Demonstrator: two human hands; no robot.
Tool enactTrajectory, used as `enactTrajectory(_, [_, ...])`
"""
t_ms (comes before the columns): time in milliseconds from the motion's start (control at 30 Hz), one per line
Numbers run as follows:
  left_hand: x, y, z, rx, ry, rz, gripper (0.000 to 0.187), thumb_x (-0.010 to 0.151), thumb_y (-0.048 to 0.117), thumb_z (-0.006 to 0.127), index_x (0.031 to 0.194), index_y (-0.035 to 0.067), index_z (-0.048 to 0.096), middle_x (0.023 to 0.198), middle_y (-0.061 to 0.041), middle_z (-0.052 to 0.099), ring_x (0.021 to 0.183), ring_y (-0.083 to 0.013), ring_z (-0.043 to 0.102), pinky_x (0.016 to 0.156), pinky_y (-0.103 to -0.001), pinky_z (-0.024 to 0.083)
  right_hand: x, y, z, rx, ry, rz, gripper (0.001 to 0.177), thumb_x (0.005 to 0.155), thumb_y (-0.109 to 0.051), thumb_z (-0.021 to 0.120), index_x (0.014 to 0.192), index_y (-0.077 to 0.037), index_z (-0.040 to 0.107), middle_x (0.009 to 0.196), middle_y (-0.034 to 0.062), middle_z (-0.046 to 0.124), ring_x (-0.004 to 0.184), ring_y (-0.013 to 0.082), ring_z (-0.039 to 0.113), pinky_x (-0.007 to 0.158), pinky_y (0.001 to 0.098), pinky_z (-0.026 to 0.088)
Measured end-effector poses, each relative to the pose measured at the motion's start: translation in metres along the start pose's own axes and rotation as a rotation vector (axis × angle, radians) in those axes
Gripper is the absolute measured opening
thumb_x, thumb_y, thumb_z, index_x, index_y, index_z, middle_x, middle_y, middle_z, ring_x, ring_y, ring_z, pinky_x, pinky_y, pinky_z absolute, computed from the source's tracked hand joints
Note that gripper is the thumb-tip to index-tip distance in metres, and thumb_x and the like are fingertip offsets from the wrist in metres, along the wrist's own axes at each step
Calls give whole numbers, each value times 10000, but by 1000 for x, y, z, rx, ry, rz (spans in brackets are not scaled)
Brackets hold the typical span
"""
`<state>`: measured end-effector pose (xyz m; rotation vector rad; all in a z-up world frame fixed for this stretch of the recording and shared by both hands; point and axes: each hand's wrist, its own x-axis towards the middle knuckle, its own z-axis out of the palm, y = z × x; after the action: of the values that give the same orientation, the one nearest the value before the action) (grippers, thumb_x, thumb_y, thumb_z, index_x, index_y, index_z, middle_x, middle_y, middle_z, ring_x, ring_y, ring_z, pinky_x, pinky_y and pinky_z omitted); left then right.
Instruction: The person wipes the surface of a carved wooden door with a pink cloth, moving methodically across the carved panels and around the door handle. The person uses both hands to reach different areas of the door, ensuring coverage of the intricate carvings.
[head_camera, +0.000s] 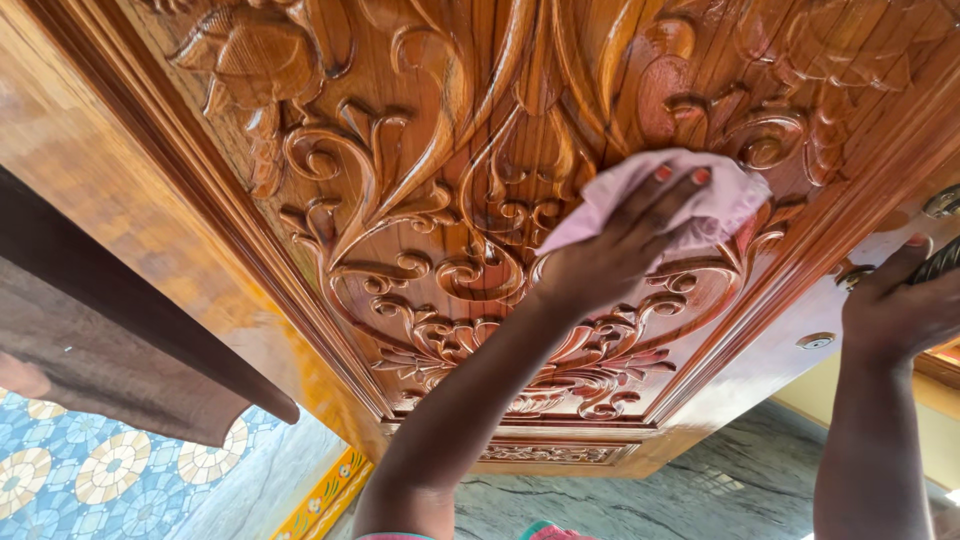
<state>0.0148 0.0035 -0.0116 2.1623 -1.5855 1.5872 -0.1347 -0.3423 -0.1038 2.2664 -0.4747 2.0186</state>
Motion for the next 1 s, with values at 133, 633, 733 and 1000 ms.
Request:
enactTrajectory(133, [-3,-5,2,55,81,-34,514,1188,331,359,1699,279,364,1769,-59,191,1634,-307,179,1333,-498,34,11,-12,-10,-234,-15,-193,406,1205,-162,456,1512,98,514,1399,304,588,1228,453,597,956,545,480])
enactTrajectory(633, [-3,-3,-4,69,102,-56,446,1222,340,349,1640,197,412,1723,-57,322,1594,-283,320,1332,-483,122,32,-147,29,149,-203,-130,634,1166,-374,333,1676,-4,258,1718,308,175,1607,543,142,1319,691,89])
enactTrajectory(733, [-4,-3,-5,51,129,-72,442,1213,308,356,1638,205,419,1721,-61,313,1593,-274,324,1340,-473,136,31,-149,28,164,-170,-139,632,1163,-383,330,1665,-4,271,1714,304,181,1603,538,153,1318,683,94])
enactTrajectory(1000, [-35,13,3,-261,-26,55,471,1110,224,487,1554,68,457,1676,-147,342,1583,-327,305,1352,-517,174,27,-143,34,135,-131,-128,642,1151,-433,349,1661,-45,316,1704,281,222,1596,517,199,1321,664,134])
